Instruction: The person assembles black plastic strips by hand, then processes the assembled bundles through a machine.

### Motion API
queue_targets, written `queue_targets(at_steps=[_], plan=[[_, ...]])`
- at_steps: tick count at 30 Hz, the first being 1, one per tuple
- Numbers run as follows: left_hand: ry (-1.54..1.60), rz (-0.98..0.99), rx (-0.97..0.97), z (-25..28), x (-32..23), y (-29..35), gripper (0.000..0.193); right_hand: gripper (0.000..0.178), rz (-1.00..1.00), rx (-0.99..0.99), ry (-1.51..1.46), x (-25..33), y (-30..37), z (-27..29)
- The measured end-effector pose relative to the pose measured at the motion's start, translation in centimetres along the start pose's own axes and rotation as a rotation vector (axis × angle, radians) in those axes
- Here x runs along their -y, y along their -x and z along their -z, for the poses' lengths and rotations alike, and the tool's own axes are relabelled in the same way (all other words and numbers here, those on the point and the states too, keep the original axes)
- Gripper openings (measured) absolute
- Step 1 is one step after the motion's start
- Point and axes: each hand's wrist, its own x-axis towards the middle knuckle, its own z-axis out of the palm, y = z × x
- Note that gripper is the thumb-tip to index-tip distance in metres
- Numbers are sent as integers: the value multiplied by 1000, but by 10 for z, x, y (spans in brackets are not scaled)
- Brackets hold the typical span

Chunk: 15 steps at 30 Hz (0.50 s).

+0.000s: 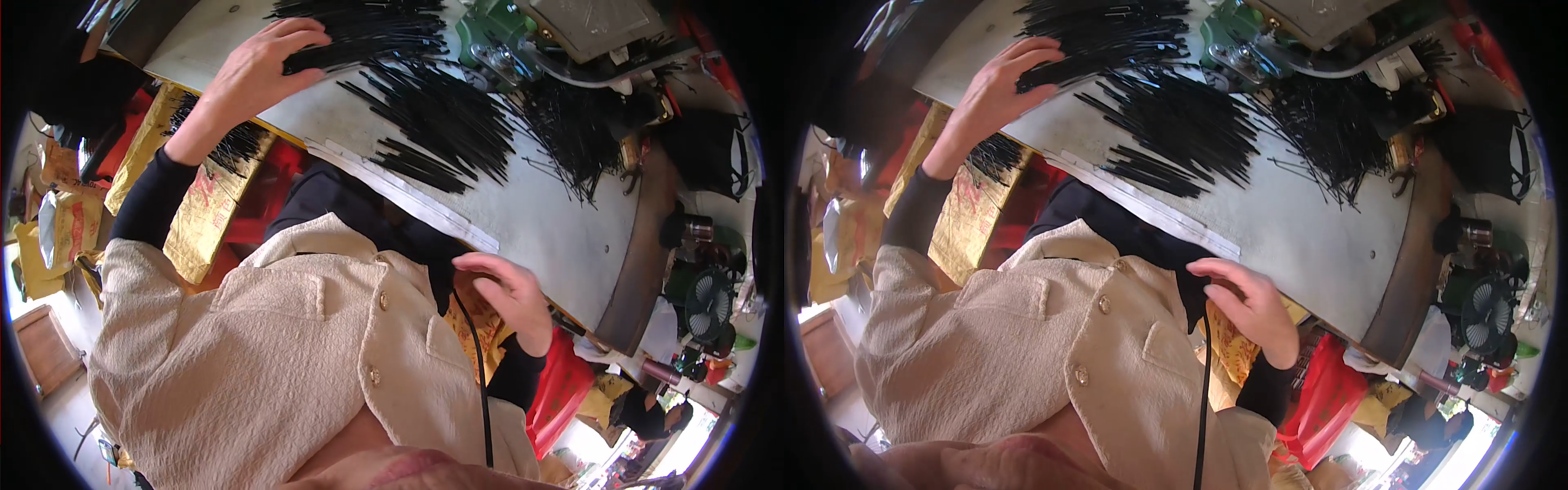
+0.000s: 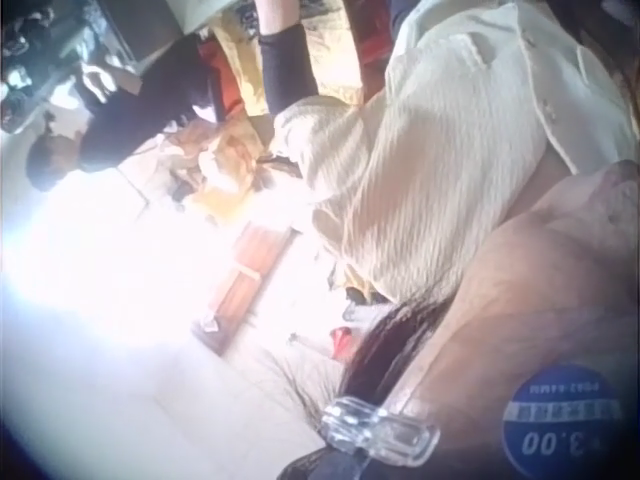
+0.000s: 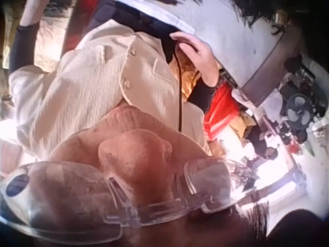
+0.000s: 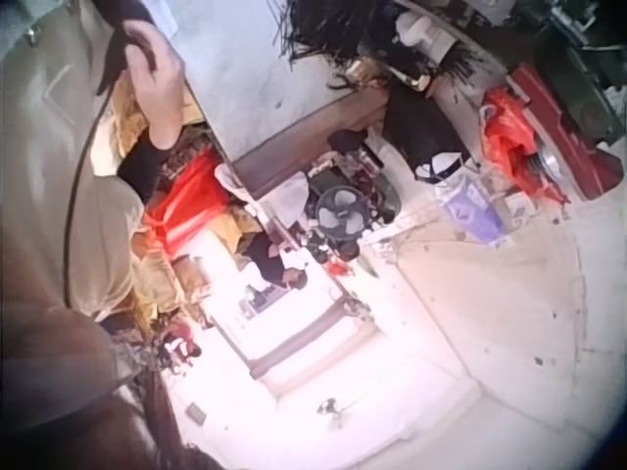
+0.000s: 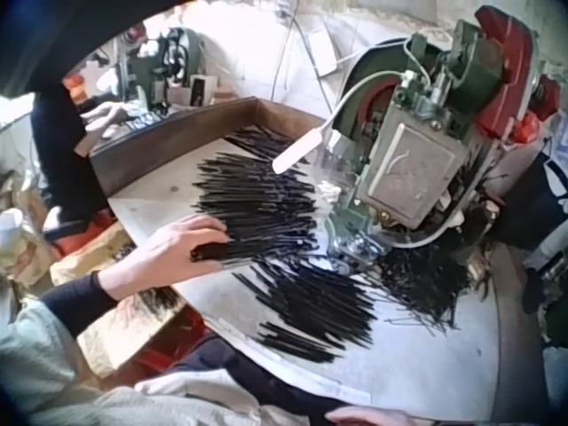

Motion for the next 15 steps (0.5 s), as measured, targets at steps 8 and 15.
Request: queue_targets(at_steps=[8, 15], plan=[[-29, 11, 57, -24, 28, -6, 36, 19, 128, -344, 58, 0, -18, 47], [-61, -84, -17, -20, 41, -10, 28, 17, 190, -563, 184, 6, -42, 75]])
